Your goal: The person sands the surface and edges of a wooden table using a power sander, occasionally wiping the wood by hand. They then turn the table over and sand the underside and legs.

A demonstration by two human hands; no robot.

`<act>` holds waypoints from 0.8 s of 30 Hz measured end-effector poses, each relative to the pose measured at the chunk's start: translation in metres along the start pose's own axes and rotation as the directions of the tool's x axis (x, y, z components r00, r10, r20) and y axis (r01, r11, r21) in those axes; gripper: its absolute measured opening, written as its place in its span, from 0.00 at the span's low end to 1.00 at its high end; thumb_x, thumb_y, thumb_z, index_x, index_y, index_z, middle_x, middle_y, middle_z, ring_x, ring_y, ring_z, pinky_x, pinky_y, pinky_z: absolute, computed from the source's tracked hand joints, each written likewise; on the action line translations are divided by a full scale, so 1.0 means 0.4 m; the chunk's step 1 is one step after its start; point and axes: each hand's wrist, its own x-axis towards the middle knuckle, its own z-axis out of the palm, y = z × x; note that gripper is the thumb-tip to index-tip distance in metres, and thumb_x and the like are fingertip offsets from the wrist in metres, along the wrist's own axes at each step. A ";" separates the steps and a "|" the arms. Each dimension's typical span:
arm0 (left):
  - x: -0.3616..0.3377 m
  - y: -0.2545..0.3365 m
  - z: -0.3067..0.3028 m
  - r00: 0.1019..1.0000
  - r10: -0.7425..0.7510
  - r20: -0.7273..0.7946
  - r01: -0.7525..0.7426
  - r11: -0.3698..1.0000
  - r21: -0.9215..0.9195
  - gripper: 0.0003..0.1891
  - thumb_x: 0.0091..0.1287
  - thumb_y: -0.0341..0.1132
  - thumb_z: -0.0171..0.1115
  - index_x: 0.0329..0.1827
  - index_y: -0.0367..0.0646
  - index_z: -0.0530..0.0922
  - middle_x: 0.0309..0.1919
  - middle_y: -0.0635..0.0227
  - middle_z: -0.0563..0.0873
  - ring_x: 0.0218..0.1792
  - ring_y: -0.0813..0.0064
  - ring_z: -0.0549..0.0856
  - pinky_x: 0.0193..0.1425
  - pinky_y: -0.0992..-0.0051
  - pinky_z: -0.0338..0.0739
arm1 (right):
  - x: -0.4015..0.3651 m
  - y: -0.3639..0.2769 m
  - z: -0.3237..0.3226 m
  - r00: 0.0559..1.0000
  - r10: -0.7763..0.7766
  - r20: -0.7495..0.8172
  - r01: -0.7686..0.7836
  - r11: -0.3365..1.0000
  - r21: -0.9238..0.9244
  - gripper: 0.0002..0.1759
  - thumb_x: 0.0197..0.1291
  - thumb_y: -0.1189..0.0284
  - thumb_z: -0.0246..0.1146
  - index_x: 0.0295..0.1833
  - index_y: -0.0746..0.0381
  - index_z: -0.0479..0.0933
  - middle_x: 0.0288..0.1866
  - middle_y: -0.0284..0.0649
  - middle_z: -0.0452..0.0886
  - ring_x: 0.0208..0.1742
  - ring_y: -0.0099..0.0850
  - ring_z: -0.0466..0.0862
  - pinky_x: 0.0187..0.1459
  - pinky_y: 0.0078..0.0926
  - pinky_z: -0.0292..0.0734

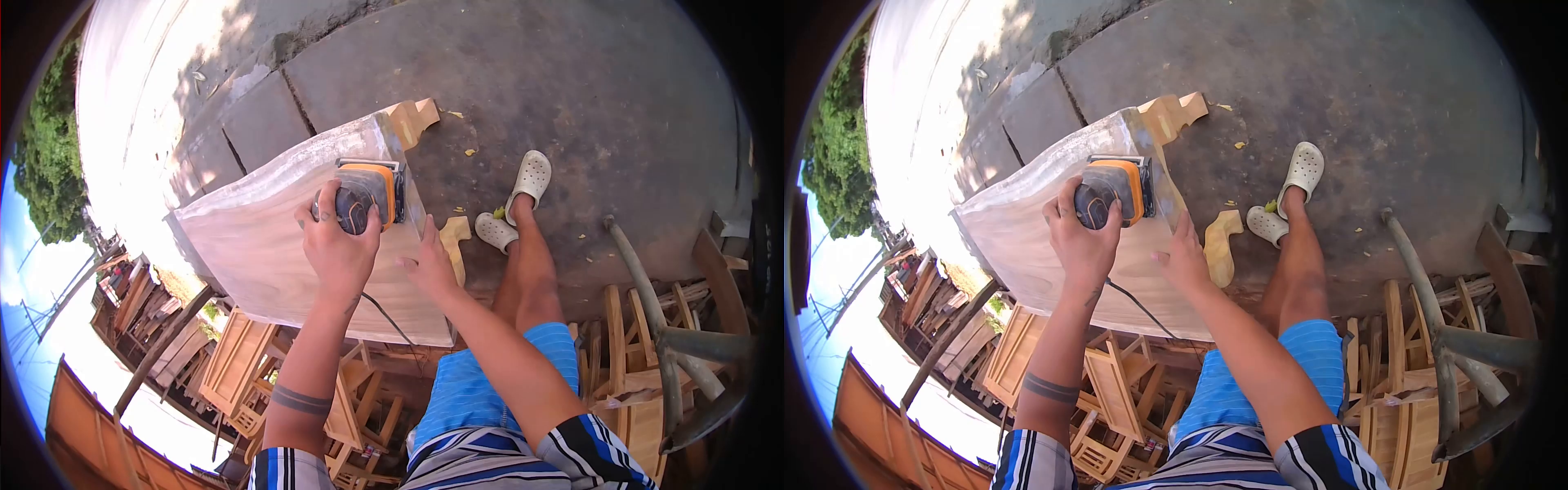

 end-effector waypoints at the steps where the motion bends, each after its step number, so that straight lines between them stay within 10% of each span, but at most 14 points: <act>1: 0.032 0.015 0.004 0.999 0.026 -0.028 -0.026 1.000 0.000 0.34 0.56 0.40 0.78 0.67 0.51 0.74 0.50 0.51 0.77 0.52 0.49 0.84 0.57 0.57 0.80 | -0.005 0.002 0.002 1.000 0.003 0.002 -0.003 1.000 -0.001 0.60 0.55 0.69 0.76 0.81 0.75 0.42 0.80 0.66 0.57 0.79 0.58 0.63 0.76 0.45 0.66; 8: 0.265 0.110 -0.030 0.979 -0.204 -0.019 0.204 0.978 0.047 0.34 0.56 0.42 0.76 0.67 0.53 0.74 0.51 0.45 0.78 0.51 0.44 0.84 0.54 0.55 0.81 | -0.007 0.016 0.009 0.996 -0.066 -0.051 0.065 0.998 -0.021 0.60 0.57 0.68 0.75 0.82 0.73 0.39 0.78 0.67 0.61 0.77 0.59 0.66 0.76 0.44 0.63; 18: -0.096 -0.041 0.009 1.000 -0.023 0.004 0.024 1.000 -0.012 0.34 0.56 0.39 0.78 0.67 0.53 0.74 0.49 0.50 0.77 0.52 0.48 0.82 0.57 0.56 0.78 | 0.004 0.005 -0.004 1.000 -0.020 0.004 0.020 1.000 -0.016 0.60 0.56 0.68 0.75 0.81 0.75 0.40 0.78 0.67 0.60 0.77 0.60 0.65 0.75 0.44 0.64; 24: 0.192 0.026 -0.009 0.991 -0.099 -0.094 0.106 0.992 0.064 0.33 0.56 0.45 0.77 0.66 0.53 0.75 0.48 0.47 0.78 0.49 0.47 0.85 0.55 0.55 0.80 | -0.001 0.008 -0.006 0.999 -0.040 -0.002 0.040 0.999 -0.030 0.60 0.57 0.68 0.75 0.81 0.75 0.41 0.78 0.67 0.60 0.77 0.60 0.66 0.75 0.43 0.65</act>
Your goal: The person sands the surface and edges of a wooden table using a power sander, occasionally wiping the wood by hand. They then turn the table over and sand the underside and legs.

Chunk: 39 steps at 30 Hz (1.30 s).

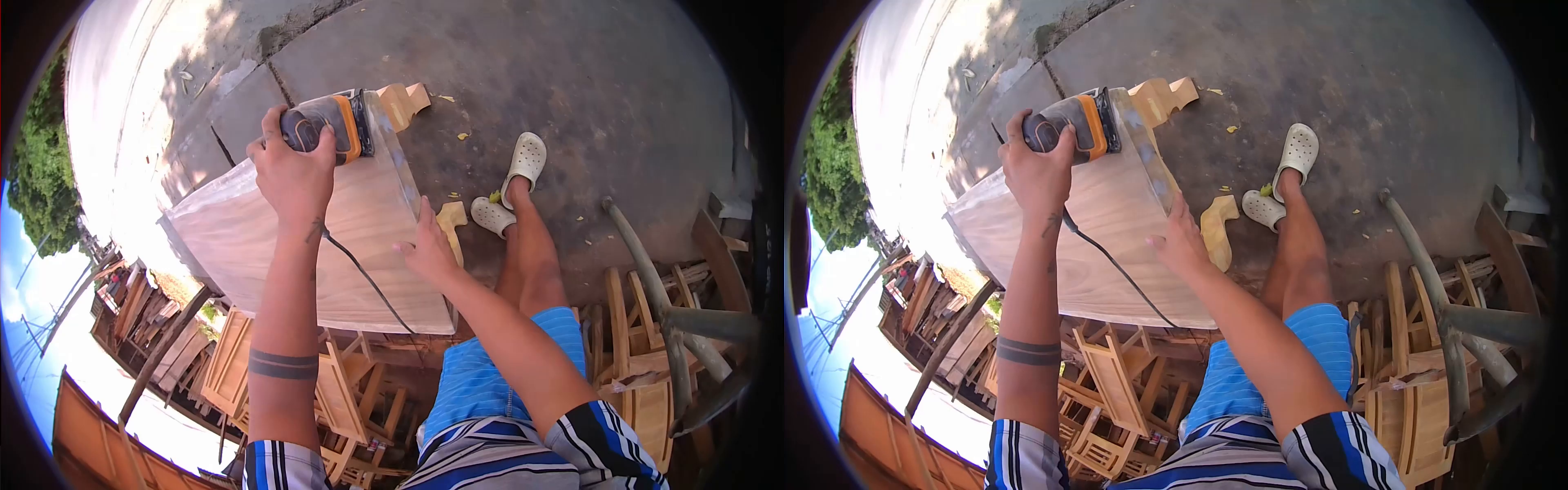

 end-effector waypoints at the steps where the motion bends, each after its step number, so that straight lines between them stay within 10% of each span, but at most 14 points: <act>1: 0.034 0.008 0.000 1.000 -0.008 -0.012 0.009 1.000 0.024 0.33 0.56 0.44 0.76 0.66 0.54 0.74 0.48 0.46 0.78 0.48 0.44 0.85 0.53 0.55 0.81 | -0.001 0.002 0.002 1.000 -0.008 -0.010 0.008 1.000 -0.005 0.60 0.57 0.68 0.75 0.81 0.75 0.41 0.78 0.67 0.60 0.76 0.60 0.66 0.75 0.43 0.65; 12: -0.256 -0.085 -0.008 0.993 0.057 0.101 -0.052 0.997 -0.056 0.35 0.56 0.40 0.78 0.68 0.55 0.73 0.51 0.51 0.77 0.52 0.48 0.84 0.58 0.56 0.78 | 0.000 -0.005 -0.005 0.999 0.041 0.015 -0.042 0.998 0.053 0.59 0.56 0.66 0.76 0.81 0.74 0.43 0.78 0.65 0.61 0.76 0.58 0.67 0.74 0.44 0.66; 22: 0.060 0.037 -0.002 0.998 -0.057 0.038 0.057 0.998 -0.012 0.34 0.57 0.46 0.74 0.67 0.53 0.74 0.50 0.45 0.78 0.49 0.44 0.85 0.55 0.55 0.81 | -0.004 -0.001 -0.006 1.000 0.011 -0.006 -0.011 0.999 0.032 0.58 0.55 0.66 0.77 0.79 0.73 0.46 0.71 0.62 0.67 0.71 0.58 0.71 0.71 0.47 0.69; 29: -0.267 -0.104 -0.008 0.997 -0.005 0.080 0.007 0.999 -0.033 0.34 0.57 0.40 0.78 0.68 0.50 0.74 0.48 0.52 0.77 0.50 0.52 0.83 0.59 0.59 0.77 | -0.010 0.006 -0.009 1.000 0.011 0.024 -0.014 0.995 0.103 0.62 0.55 0.65 0.77 0.82 0.73 0.42 0.79 0.64 0.60 0.78 0.57 0.66 0.76 0.42 0.64; 35: -0.188 -0.099 0.003 0.994 0.111 0.009 -0.111 0.993 -0.051 0.35 0.55 0.40 0.78 0.68 0.50 0.74 0.48 0.49 0.78 0.53 0.49 0.83 0.57 0.56 0.79 | -0.008 0.083 0.049 0.986 -0.146 -0.084 0.160 0.968 0.191 0.60 0.58 0.66 0.75 0.82 0.72 0.40 0.83 0.63 0.50 0.84 0.55 0.54 0.80 0.43 0.56; 39: 0.029 -0.061 0.008 0.995 -0.096 -0.040 0.097 0.994 0.041 0.33 0.57 0.48 0.75 0.65 0.48 0.75 0.40 0.54 0.85 0.25 0.61 0.87 0.28 0.64 0.84 | -0.019 0.097 0.062 0.958 -0.240 -0.154 0.266 0.948 0.175 0.59 0.61 0.67 0.72 0.84 0.68 0.38 0.85 0.59 0.47 0.85 0.53 0.52 0.81 0.41 0.54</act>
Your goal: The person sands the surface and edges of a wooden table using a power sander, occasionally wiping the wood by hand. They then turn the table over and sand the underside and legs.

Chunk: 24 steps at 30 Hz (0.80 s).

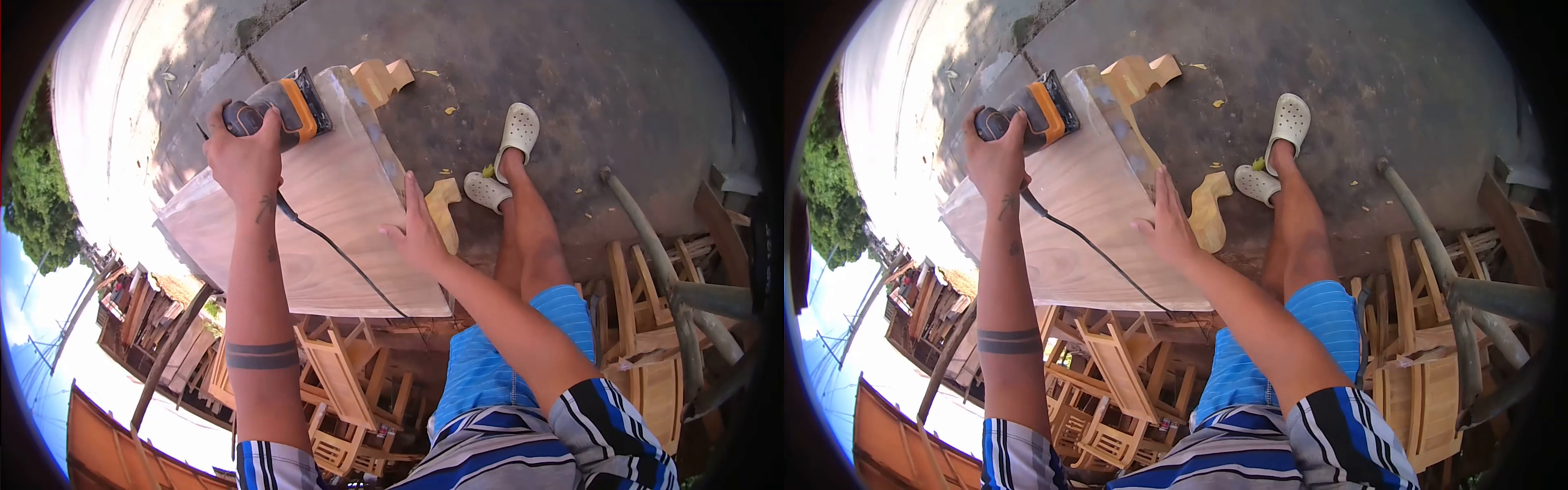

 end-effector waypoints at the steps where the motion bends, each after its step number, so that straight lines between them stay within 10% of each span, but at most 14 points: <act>1: 0.020 0.027 -0.017 0.996 -0.071 0.057 0.073 0.997 -0.035 0.34 0.56 0.48 0.74 0.66 0.49 0.75 0.43 0.51 0.83 0.30 0.56 0.87 0.35 0.61 0.84 | -0.003 0.002 -0.001 1.000 -0.031 -0.003 0.031 0.999 -0.018 0.58 0.61 0.68 0.71 0.84 0.67 0.37 0.86 0.57 0.46 0.85 0.53 0.51 0.81 0.40 0.54; 6: -0.022 0.028 -0.050 0.958 -0.201 0.202 0.229 0.966 -0.123 0.36 0.55 0.49 0.74 0.68 0.52 0.74 0.50 0.45 0.79 0.44 0.46 0.88 0.52 0.55 0.83 | -0.091 0.011 -0.079 0.991 -0.022 0.134 0.037 0.992 -0.117 0.48 0.64 0.67 0.68 0.83 0.65 0.50 0.86 0.54 0.48 0.84 0.52 0.55 0.80 0.42 0.57; 16: -0.602 -0.166 -0.028 0.960 0.200 0.198 -0.162 0.968 -0.192 0.39 0.51 0.32 0.80 0.68 0.54 0.73 0.55 0.45 0.74 0.55 0.45 0.80 0.53 0.52 0.81 | -0.216 0.183 -0.289 0.966 0.235 -0.112 -0.256 0.934 -0.250 0.31 0.70 0.64 0.65 0.73 0.67 0.68 0.69 0.55 0.75 0.68 0.48 0.79 0.69 0.40 0.73; 24: -0.388 -0.047 -0.003 0.976 0.219 0.014 -0.211 0.954 -0.212 0.36 0.49 0.34 0.80 0.65 0.55 0.77 0.51 0.48 0.77 0.50 0.47 0.82 0.47 0.53 0.81 | -0.229 0.017 -0.196 0.930 0.354 0.102 -0.359 0.933 0.032 0.31 0.68 0.64 0.67 0.70 0.69 0.68 0.64 0.56 0.76 0.61 0.46 0.82 0.61 0.38 0.78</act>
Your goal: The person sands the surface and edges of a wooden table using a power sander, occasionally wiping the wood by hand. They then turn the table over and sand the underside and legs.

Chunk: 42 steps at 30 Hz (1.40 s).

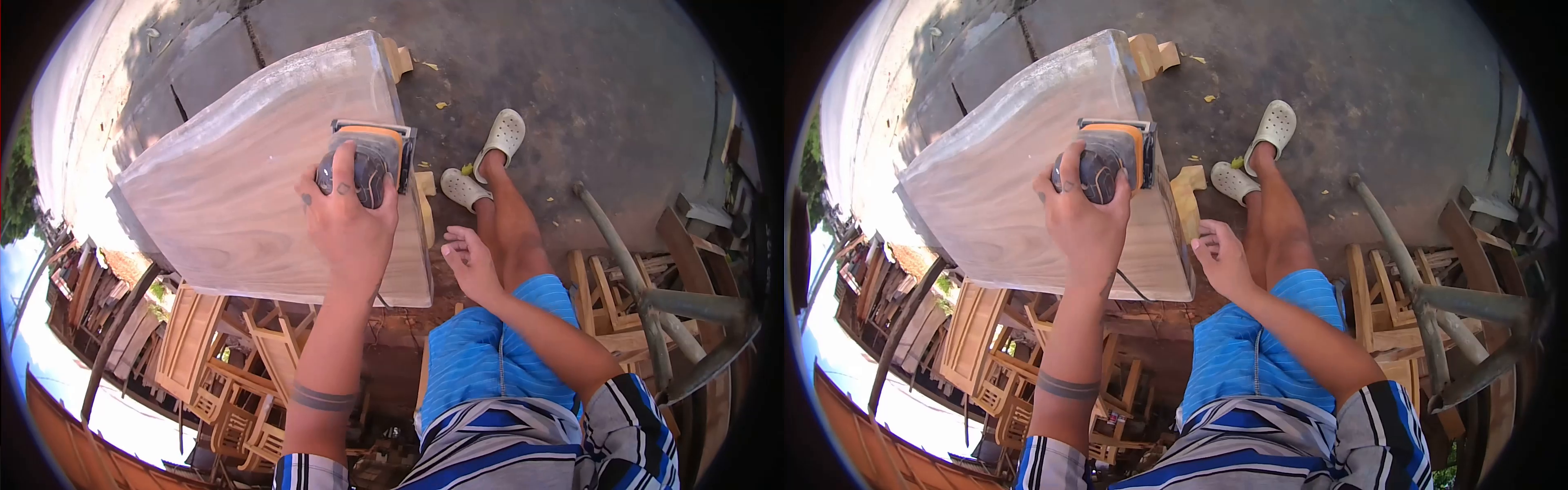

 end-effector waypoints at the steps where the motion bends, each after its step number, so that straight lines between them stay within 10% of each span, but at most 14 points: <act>1: 0.054 0.017 0.005 0.999 0.002 -0.035 -0.002 1.000 0.018 0.35 0.50 0.35 0.80 0.64 0.55 0.77 0.51 0.47 0.77 0.49 0.47 0.83 0.47 0.53 0.82 | -0.004 0.003 0.021 0.999 -0.032 0.020 0.034 0.994 -0.101 0.33 0.67 0.63 0.68 0.71 0.68 0.67 0.64 0.56 0.75 0.62 0.48 0.81 0.62 0.39 0.78; 7: 0.232 0.068 0.006 0.985 -0.170 -0.032 0.172 0.983 0.068 0.34 0.53 0.38 0.77 0.66 0.54 0.76 0.50 0.44 0.77 0.46 0.45 0.85 0.47 0.54 0.82 | 0.007 0.039 0.132 0.999 -0.015 0.049 0.033 0.918 -0.395 0.45 0.63 0.59 0.71 0.76 0.69 0.59 0.70 0.59 0.71 0.68 0.58 0.76 0.69 0.48 0.71; 12: 0.009 0.023 -0.016 0.991 -0.101 0.090 0.104 0.994 -0.032 0.37 0.51 0.33 0.79 0.68 0.55 0.76 0.55 0.45 0.75 0.54 0.44 0.80 0.51 0.51 0.80 | 0.031 0.068 0.109 0.992 0.023 0.127 0.029 0.918 -0.394 0.47 0.61 0.56 0.72 0.76 0.69 0.58 0.71 0.61 0.72 0.71 0.57 0.73 0.70 0.50 0.70; 20: -0.104 0.030 -0.052 0.864 0.342 0.369 -0.394 0.916 0.076 0.40 0.45 0.28 0.81 0.66 0.60 0.78 0.57 0.50 0.73 0.52 0.48 0.79 0.47 0.57 0.82 | 0.018 0.054 0.110 0.991 0.124 0.045 -0.103 0.941 -0.323 0.45 0.56 0.55 0.75 0.71 0.71 0.68 0.64 0.59 0.78 0.67 0.54 0.78 0.66 0.46 0.73; 28: 0.226 0.148 -0.032 0.874 0.329 0.357 -0.449 0.827 0.338 0.34 0.52 0.28 0.77 0.61 0.68 0.75 0.56 0.52 0.72 0.48 0.43 0.81 0.37 0.56 0.85 | 0.019 0.065 0.110 0.996 0.087 0.036 -0.072 0.949 -0.307 0.43 0.55 0.54 0.76 0.69 0.69 0.71 0.62 0.58 0.80 0.65 0.53 0.79 0.64 0.46 0.74; 33: 0.144 0.142 -0.056 0.779 0.376 0.502 -0.571 0.756 0.321 0.30 0.57 0.28 0.72 0.61 0.67 0.75 0.54 0.51 0.72 0.45 0.41 0.81 0.33 0.57 0.85 | 0.025 0.073 0.095 0.984 0.174 0.035 -0.159 0.950 -0.269 0.50 0.48 0.48 0.79 0.68 0.71 0.72 0.59 0.58 0.82 0.63 0.51 0.81 0.63 0.45 0.76; 39: -0.062 0.108 -0.064 0.444 0.478 0.758 -0.839 0.519 0.165 0.29 0.61 0.29 0.65 0.64 0.70 0.75 0.57 0.50 0.70 0.45 0.43 0.79 0.32 0.59 0.86 | 0.030 0.131 0.052 0.960 0.232 0.157 -0.178 0.938 -0.297 0.49 0.46 0.47 0.79 0.64 0.72 0.74 0.60 0.59 0.81 0.64 0.53 0.80 0.64 0.46 0.75; 42: -0.012 0.124 -0.049 0.550 0.443 0.708 -0.762 0.612 0.209 0.30 0.61 0.28 0.66 0.64 0.70 0.74 0.57 0.51 0.70 0.45 0.42 0.79 0.32 0.58 0.86 | 0.023 0.148 0.052 0.967 0.197 0.162 -0.147 0.949 -0.279 0.45 0.48 0.48 0.79 0.60 0.73 0.75 0.57 0.59 0.82 0.61 0.53 0.82 0.62 0.46 0.77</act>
